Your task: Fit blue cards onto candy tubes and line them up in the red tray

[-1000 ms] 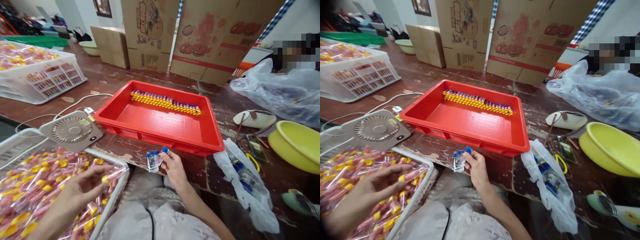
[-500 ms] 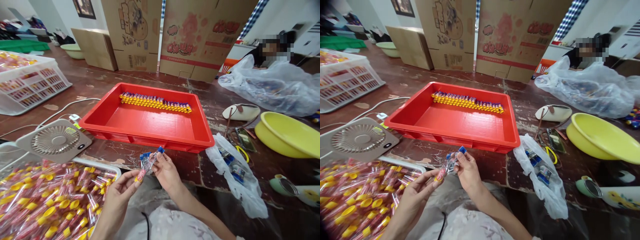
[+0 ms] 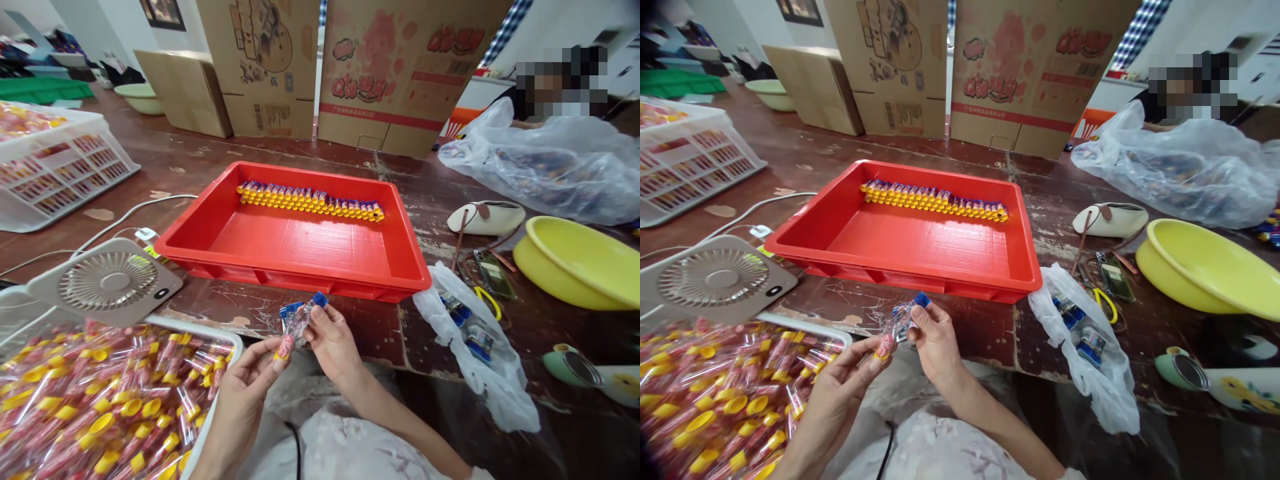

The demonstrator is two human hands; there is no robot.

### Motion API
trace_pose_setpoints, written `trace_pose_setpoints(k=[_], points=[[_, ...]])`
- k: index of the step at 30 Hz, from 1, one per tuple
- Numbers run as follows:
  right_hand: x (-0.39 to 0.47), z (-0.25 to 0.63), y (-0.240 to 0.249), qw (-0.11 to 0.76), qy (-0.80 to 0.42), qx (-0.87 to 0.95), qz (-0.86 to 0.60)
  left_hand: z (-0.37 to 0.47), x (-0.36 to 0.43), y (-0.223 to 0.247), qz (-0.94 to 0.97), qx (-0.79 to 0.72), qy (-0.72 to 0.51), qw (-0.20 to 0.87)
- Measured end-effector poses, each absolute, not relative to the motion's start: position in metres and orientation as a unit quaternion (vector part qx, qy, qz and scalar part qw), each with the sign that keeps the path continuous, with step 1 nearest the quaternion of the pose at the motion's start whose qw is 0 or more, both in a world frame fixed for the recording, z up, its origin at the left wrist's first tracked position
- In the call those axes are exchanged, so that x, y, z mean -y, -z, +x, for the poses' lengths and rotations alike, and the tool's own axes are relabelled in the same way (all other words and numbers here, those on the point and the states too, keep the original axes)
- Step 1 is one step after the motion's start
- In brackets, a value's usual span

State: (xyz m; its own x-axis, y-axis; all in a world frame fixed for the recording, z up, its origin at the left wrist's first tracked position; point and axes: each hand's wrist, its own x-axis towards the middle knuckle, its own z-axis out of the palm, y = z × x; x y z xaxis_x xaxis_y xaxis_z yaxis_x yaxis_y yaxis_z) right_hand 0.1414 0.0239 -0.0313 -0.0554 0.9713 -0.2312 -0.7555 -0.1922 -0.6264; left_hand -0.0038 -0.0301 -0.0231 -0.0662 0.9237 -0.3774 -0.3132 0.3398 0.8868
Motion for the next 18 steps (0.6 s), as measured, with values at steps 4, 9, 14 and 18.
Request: trace_pose_setpoints(k=[4, 9, 14, 18], points=[[-0.022, 0.141, 0.032, 0.609, -0.675, 0.250, -0.333, -0.002, 0.031, 0.026, 0.287, -0.533, -0.493, 0.625], [-0.017, 0.141, 0.033, 0.545, -0.672, 0.355, -0.354, -0.003, 0.029, 0.023, 0.310, -0.527, -0.491, 0.621], [-0.014, 0.139, 0.036, 0.521, -0.678, 0.391, -0.342, -0.005, 0.020, 0.013, 0.318, -0.509, -0.505, 0.621], [-0.015, 0.138, 0.038, 0.545, -0.687, 0.355, -0.324, -0.005, 0.015, 0.012, 0.326, -0.495, -0.507, 0.625]])
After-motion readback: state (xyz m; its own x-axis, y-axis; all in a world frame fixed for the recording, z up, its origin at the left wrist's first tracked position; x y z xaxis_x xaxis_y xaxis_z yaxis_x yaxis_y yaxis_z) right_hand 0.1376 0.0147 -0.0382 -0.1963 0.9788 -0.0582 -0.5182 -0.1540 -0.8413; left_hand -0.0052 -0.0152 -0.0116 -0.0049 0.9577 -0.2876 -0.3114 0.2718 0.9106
